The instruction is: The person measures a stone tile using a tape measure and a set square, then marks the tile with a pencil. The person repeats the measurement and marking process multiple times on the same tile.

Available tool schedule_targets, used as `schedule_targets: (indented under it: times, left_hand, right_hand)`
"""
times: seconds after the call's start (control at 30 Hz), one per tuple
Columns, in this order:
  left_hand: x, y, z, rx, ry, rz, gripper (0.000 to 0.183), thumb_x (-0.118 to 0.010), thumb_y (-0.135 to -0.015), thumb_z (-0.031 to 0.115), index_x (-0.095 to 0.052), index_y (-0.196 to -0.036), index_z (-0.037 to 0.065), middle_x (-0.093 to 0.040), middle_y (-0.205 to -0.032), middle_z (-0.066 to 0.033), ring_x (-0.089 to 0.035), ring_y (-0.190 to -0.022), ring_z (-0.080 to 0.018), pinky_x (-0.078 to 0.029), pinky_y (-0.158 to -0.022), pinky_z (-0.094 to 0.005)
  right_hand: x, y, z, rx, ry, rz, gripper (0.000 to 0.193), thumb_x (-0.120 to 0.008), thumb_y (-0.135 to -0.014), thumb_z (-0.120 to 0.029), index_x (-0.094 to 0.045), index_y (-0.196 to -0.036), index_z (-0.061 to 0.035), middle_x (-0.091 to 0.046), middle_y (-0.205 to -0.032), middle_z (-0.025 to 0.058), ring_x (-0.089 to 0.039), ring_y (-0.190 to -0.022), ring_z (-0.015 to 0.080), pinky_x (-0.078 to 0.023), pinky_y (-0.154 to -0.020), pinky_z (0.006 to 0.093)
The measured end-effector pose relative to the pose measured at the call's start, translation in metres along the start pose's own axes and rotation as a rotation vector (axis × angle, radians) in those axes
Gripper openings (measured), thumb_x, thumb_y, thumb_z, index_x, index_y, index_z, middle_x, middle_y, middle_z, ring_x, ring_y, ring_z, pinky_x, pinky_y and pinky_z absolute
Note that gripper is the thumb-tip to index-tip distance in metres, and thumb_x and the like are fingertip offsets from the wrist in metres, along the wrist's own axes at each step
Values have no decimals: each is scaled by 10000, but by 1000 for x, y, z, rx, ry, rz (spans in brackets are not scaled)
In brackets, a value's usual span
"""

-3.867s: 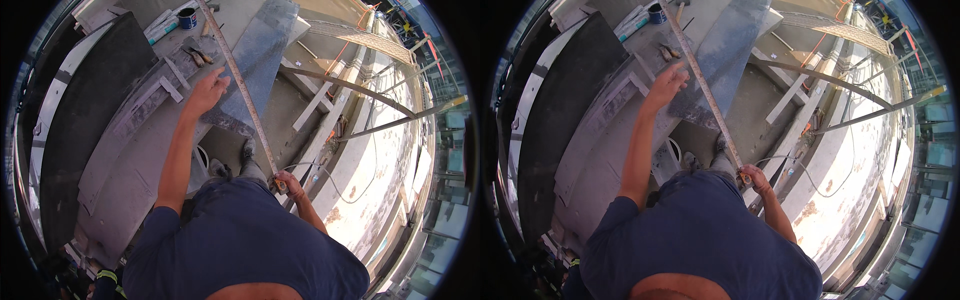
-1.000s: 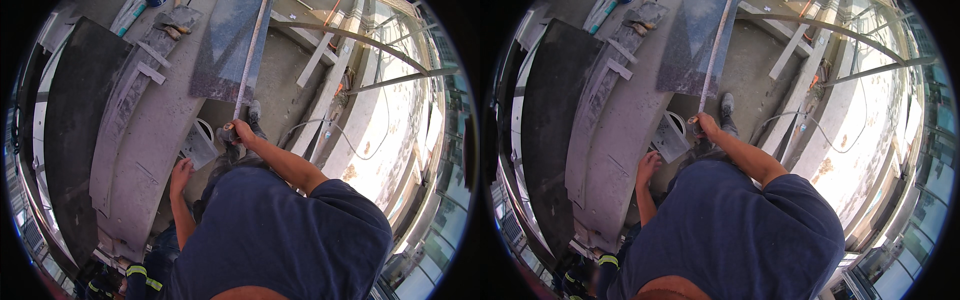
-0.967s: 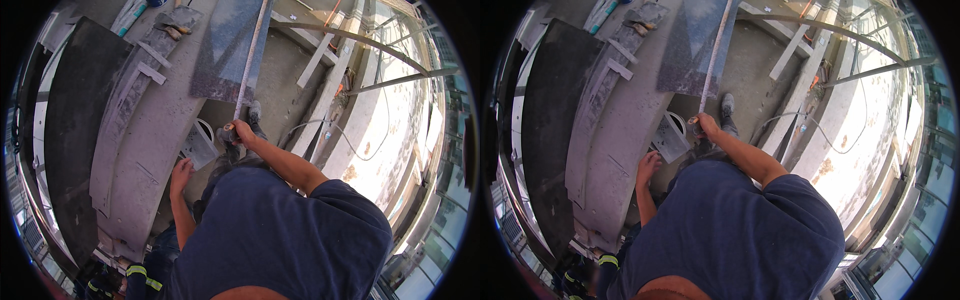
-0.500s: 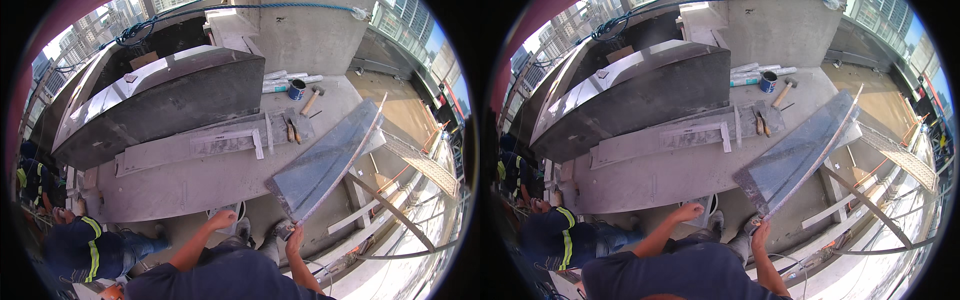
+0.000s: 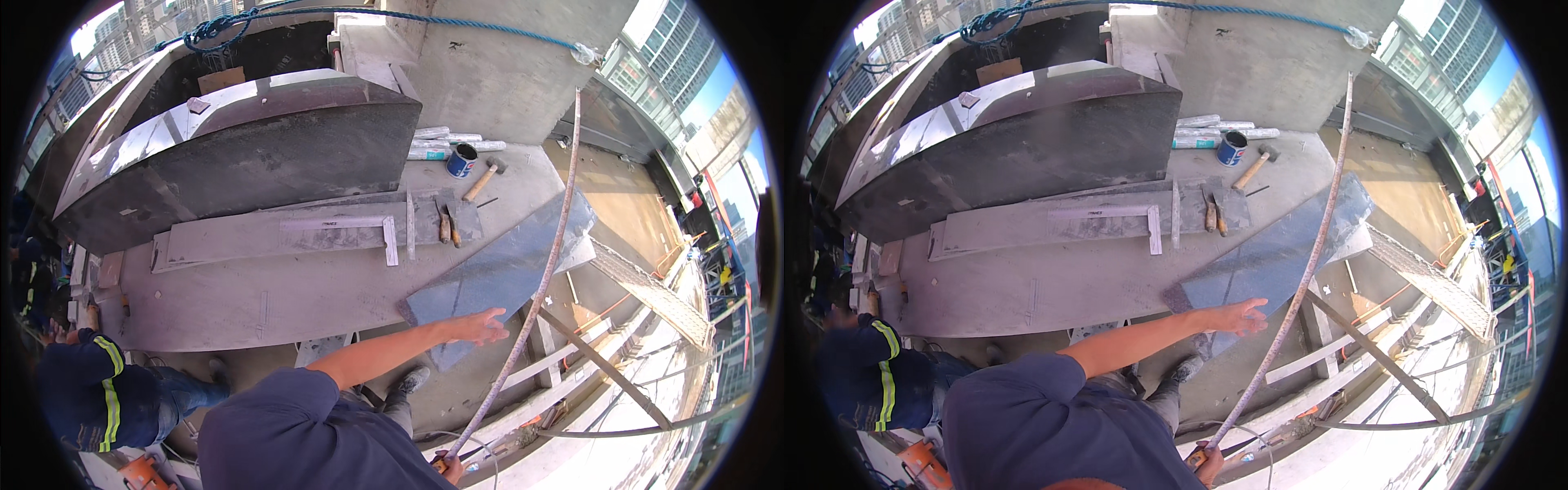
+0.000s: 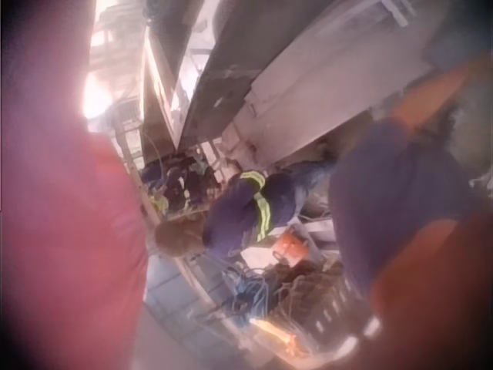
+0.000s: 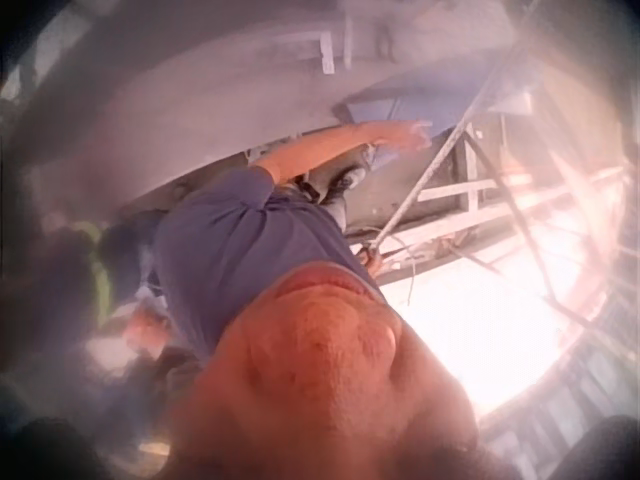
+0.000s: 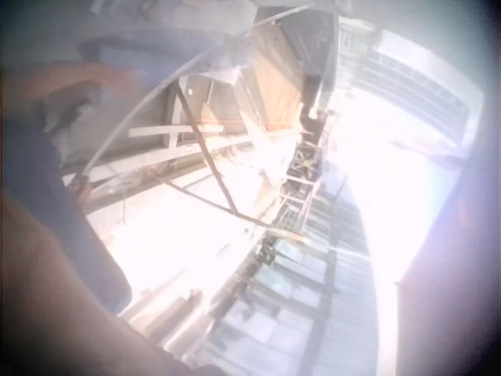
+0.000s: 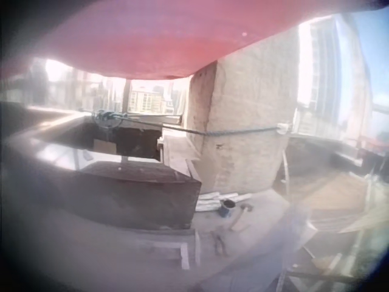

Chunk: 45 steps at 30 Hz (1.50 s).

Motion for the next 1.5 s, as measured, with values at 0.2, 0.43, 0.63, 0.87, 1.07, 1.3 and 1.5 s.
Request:
schedule_targets:
  times: [0.2,0.43,0.63,0.87,1.07,1.3,1.5]
  left_hand:
    - [20,-35,23,9,333,-8,630,-590,-1127,407,-371,-1622,82,-670,-1208,-114,-711,-1063,-224,-584,-918,-418]
    - [59,-17,101,-259,164,262,417,-478,-1179,277,-485,-1518,35,-698,-999,-87,-712,-878,-178,-580,-805,-359]
    - [107,39,128,-446,12,600,340,-509,-1164,275,-592,-1362,11,-717,-861,-76,-692,-790,-139,-541,-676,-314]
    - [184,100,186,-301,-166,838,320,-579,-1138,273,-579,-1346,30,-712,-919,-43,-706,-781,-124,-519,-627,-293]
    - [157,110,194,-270,-116,643,324,-581,-1130,278,-564,-1306,7,-722,-936,-89,-713,-722,-138,-510,-559,-277]
    - [196,109,234,-431,-24,835,254,-637,-1058,167,-694,-1189,-43,-721,-863,-98,-676,-589,-141,-481,-474,-283]
    - [331,95,300,-438,-114,1121,168,-669,-997,110,-756,-1011,-33,-722,-773,-94,-665,-544,-141,-442,-422,-296]
  right_hand:
    - [19,62,12,-243,42,1,334,-561,-915,-235,-732,-926,51,-638,-696,89,-600,-616,194,-482,-590,338]
    - [28,71,-2,-339,53,-1,314,-583,-918,-244,-723,-895,36,-637,-677,84,-585,-584,192,-463,-550,333]
    - [43,69,-33,-374,92,-51,301,-603,-920,-252,-716,-868,22,-637,-661,80,-571,-557,190,-447,-517,328]
    - [84,68,-114,-349,159,-165,292,-625,-924,-260,-707,-837,6,-637,-643,75,-556,-525,187,-427,-477,323]
    - [4,32,-237,-153,117,-213,277,-612,-928,-188,-751,-1014,36,-667,-714,42,-566,-575,152,-444,-534,278]
    - [-178,56,-352,14,369,-420,398,-573,-913,-215,-758,-1017,121,-710,-749,160,-682,-616,215,-546,-593,315]
    - [-138,70,-351,78,503,-213,371,-636,-1036,-283,-756,-1097,62,-682,-736,71,-608,-611,150,-460,-555,270]
Point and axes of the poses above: each hand's wrist, its own y-axis away from the middle knuckle, its own x-axis out of the back of the hand, z = x × y, the point moved 3 cm from there along -y, towards the middle knuckle
